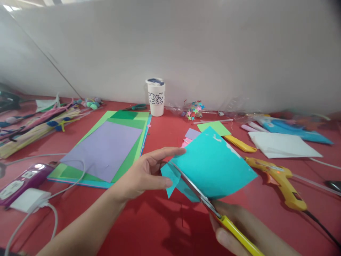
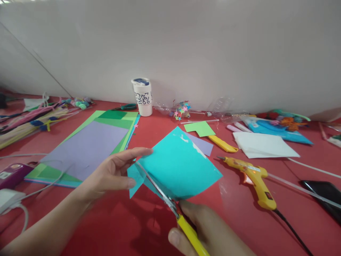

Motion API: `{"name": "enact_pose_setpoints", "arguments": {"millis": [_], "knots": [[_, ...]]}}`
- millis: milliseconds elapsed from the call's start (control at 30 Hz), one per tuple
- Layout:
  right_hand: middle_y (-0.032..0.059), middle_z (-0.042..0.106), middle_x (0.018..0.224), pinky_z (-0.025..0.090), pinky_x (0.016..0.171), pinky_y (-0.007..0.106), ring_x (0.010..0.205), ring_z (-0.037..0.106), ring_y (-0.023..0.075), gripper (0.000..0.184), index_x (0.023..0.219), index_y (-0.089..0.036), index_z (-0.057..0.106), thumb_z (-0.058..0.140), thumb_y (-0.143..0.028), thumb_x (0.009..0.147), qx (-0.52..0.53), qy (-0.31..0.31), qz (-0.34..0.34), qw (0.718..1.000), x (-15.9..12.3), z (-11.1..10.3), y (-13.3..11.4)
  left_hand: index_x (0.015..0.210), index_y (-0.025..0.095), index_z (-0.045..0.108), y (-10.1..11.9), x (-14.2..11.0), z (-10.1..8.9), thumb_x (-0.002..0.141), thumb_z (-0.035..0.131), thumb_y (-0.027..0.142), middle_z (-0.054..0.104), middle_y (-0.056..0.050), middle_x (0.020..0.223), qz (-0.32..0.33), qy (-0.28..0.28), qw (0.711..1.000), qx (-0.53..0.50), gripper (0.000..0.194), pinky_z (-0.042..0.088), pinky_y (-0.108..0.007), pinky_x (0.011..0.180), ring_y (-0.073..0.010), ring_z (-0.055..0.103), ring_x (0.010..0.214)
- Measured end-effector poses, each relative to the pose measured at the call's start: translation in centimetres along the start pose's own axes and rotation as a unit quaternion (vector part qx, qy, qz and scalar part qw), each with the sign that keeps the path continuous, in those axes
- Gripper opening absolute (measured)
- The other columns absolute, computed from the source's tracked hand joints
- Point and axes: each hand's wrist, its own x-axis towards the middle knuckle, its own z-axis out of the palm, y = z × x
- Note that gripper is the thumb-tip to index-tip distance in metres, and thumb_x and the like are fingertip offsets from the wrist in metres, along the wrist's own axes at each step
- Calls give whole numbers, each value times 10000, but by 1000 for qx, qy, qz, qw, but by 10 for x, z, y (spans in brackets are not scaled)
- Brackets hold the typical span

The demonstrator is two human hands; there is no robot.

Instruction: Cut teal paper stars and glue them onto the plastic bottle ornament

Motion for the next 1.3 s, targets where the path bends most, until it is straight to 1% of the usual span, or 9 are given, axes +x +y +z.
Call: {"name": "enact_pose_setpoints", "arguments": {"millis": [367,467,633,733,800,900,1067,1167,1300], "knots": [[-50,370,539,303,429,227,460,370,110,504,626,-221,426,474,-689,809,18,-26,29,999,3,-3,6,1180,291,663,-4,3,-7,631,747,91,710,-41,1063,10,-41,999,-25,591,487,-220,659,-196,647,880],[-59,330,530,222,363,226,418,310,92,593,616,-234,353,392,-808,761,39,-6,34,999,3,-7,7,1227,299,624,-3,5,-11,661,728,94,652,-32,1219,48,20,997,-63,611,514,-213,702,-156,645,862],[-66,309,531,208,358,238,398,305,92,607,635,-244,328,349,-841,743,59,52,34,996,1,-7,6,1331,401,473,-6,13,-12,692,690,70,331,-19,1532,74,147,984,-70,752,478,-145,538,-4,546,614],[-71,313,497,170,385,248,406,282,90,602,626,-244,294,365,-829,749,51,36,36,997,1,-5,8,1411,363,324,-12,17,-10,679,698,61,485,-92,1398,17,132,990,-40,876,485,-178,529,-11,526,556],[-62,331,497,167,416,258,438,278,94,597,608,-242,272,381,-810,757,39,36,17,998,2,-4,10,1366,262,377,-15,18,-7,673,709,82,611,-73,1159,9,117,993,-22,790,493,-193,534,-52,559,598],[-67,335,493,148,407,258,412,265,83,549,620,-241,298,419,-751,784,50,34,39,997,1,-3,11,1191,200,516,-17,18,-1,661,717,93,598,2,907,16,85,996,-1,578,495,-200,518,-72,563,605],[-67,330,512,157,415,255,432,263,83,593,611,-236,309,394,-804,761,58,38,32,997,2,-3,11,1083,231,597,-18,12,9,658,684,54,587,35,908,5,64,998,7,469,502,-196,550,-43,566,582],[-69,328,525,171,403,249,431,283,87,600,623,-238,310,387,-820,751,71,30,38,996,3,-5,10,939,191,629,-18,9,15,681,663,62,598,48,751,-24,50,998,9,291,478,-180,570,-44,568,575],[-59,337,581,263,460,245,502,323,113,545,659,-229,365,397,-754,806,58,31,4,998,2,-9,7,974,204,595,-13,8,23,680,666,70,597,65,672,-22,71,997,11,331,449,-183,577,-61,558,601]]}}
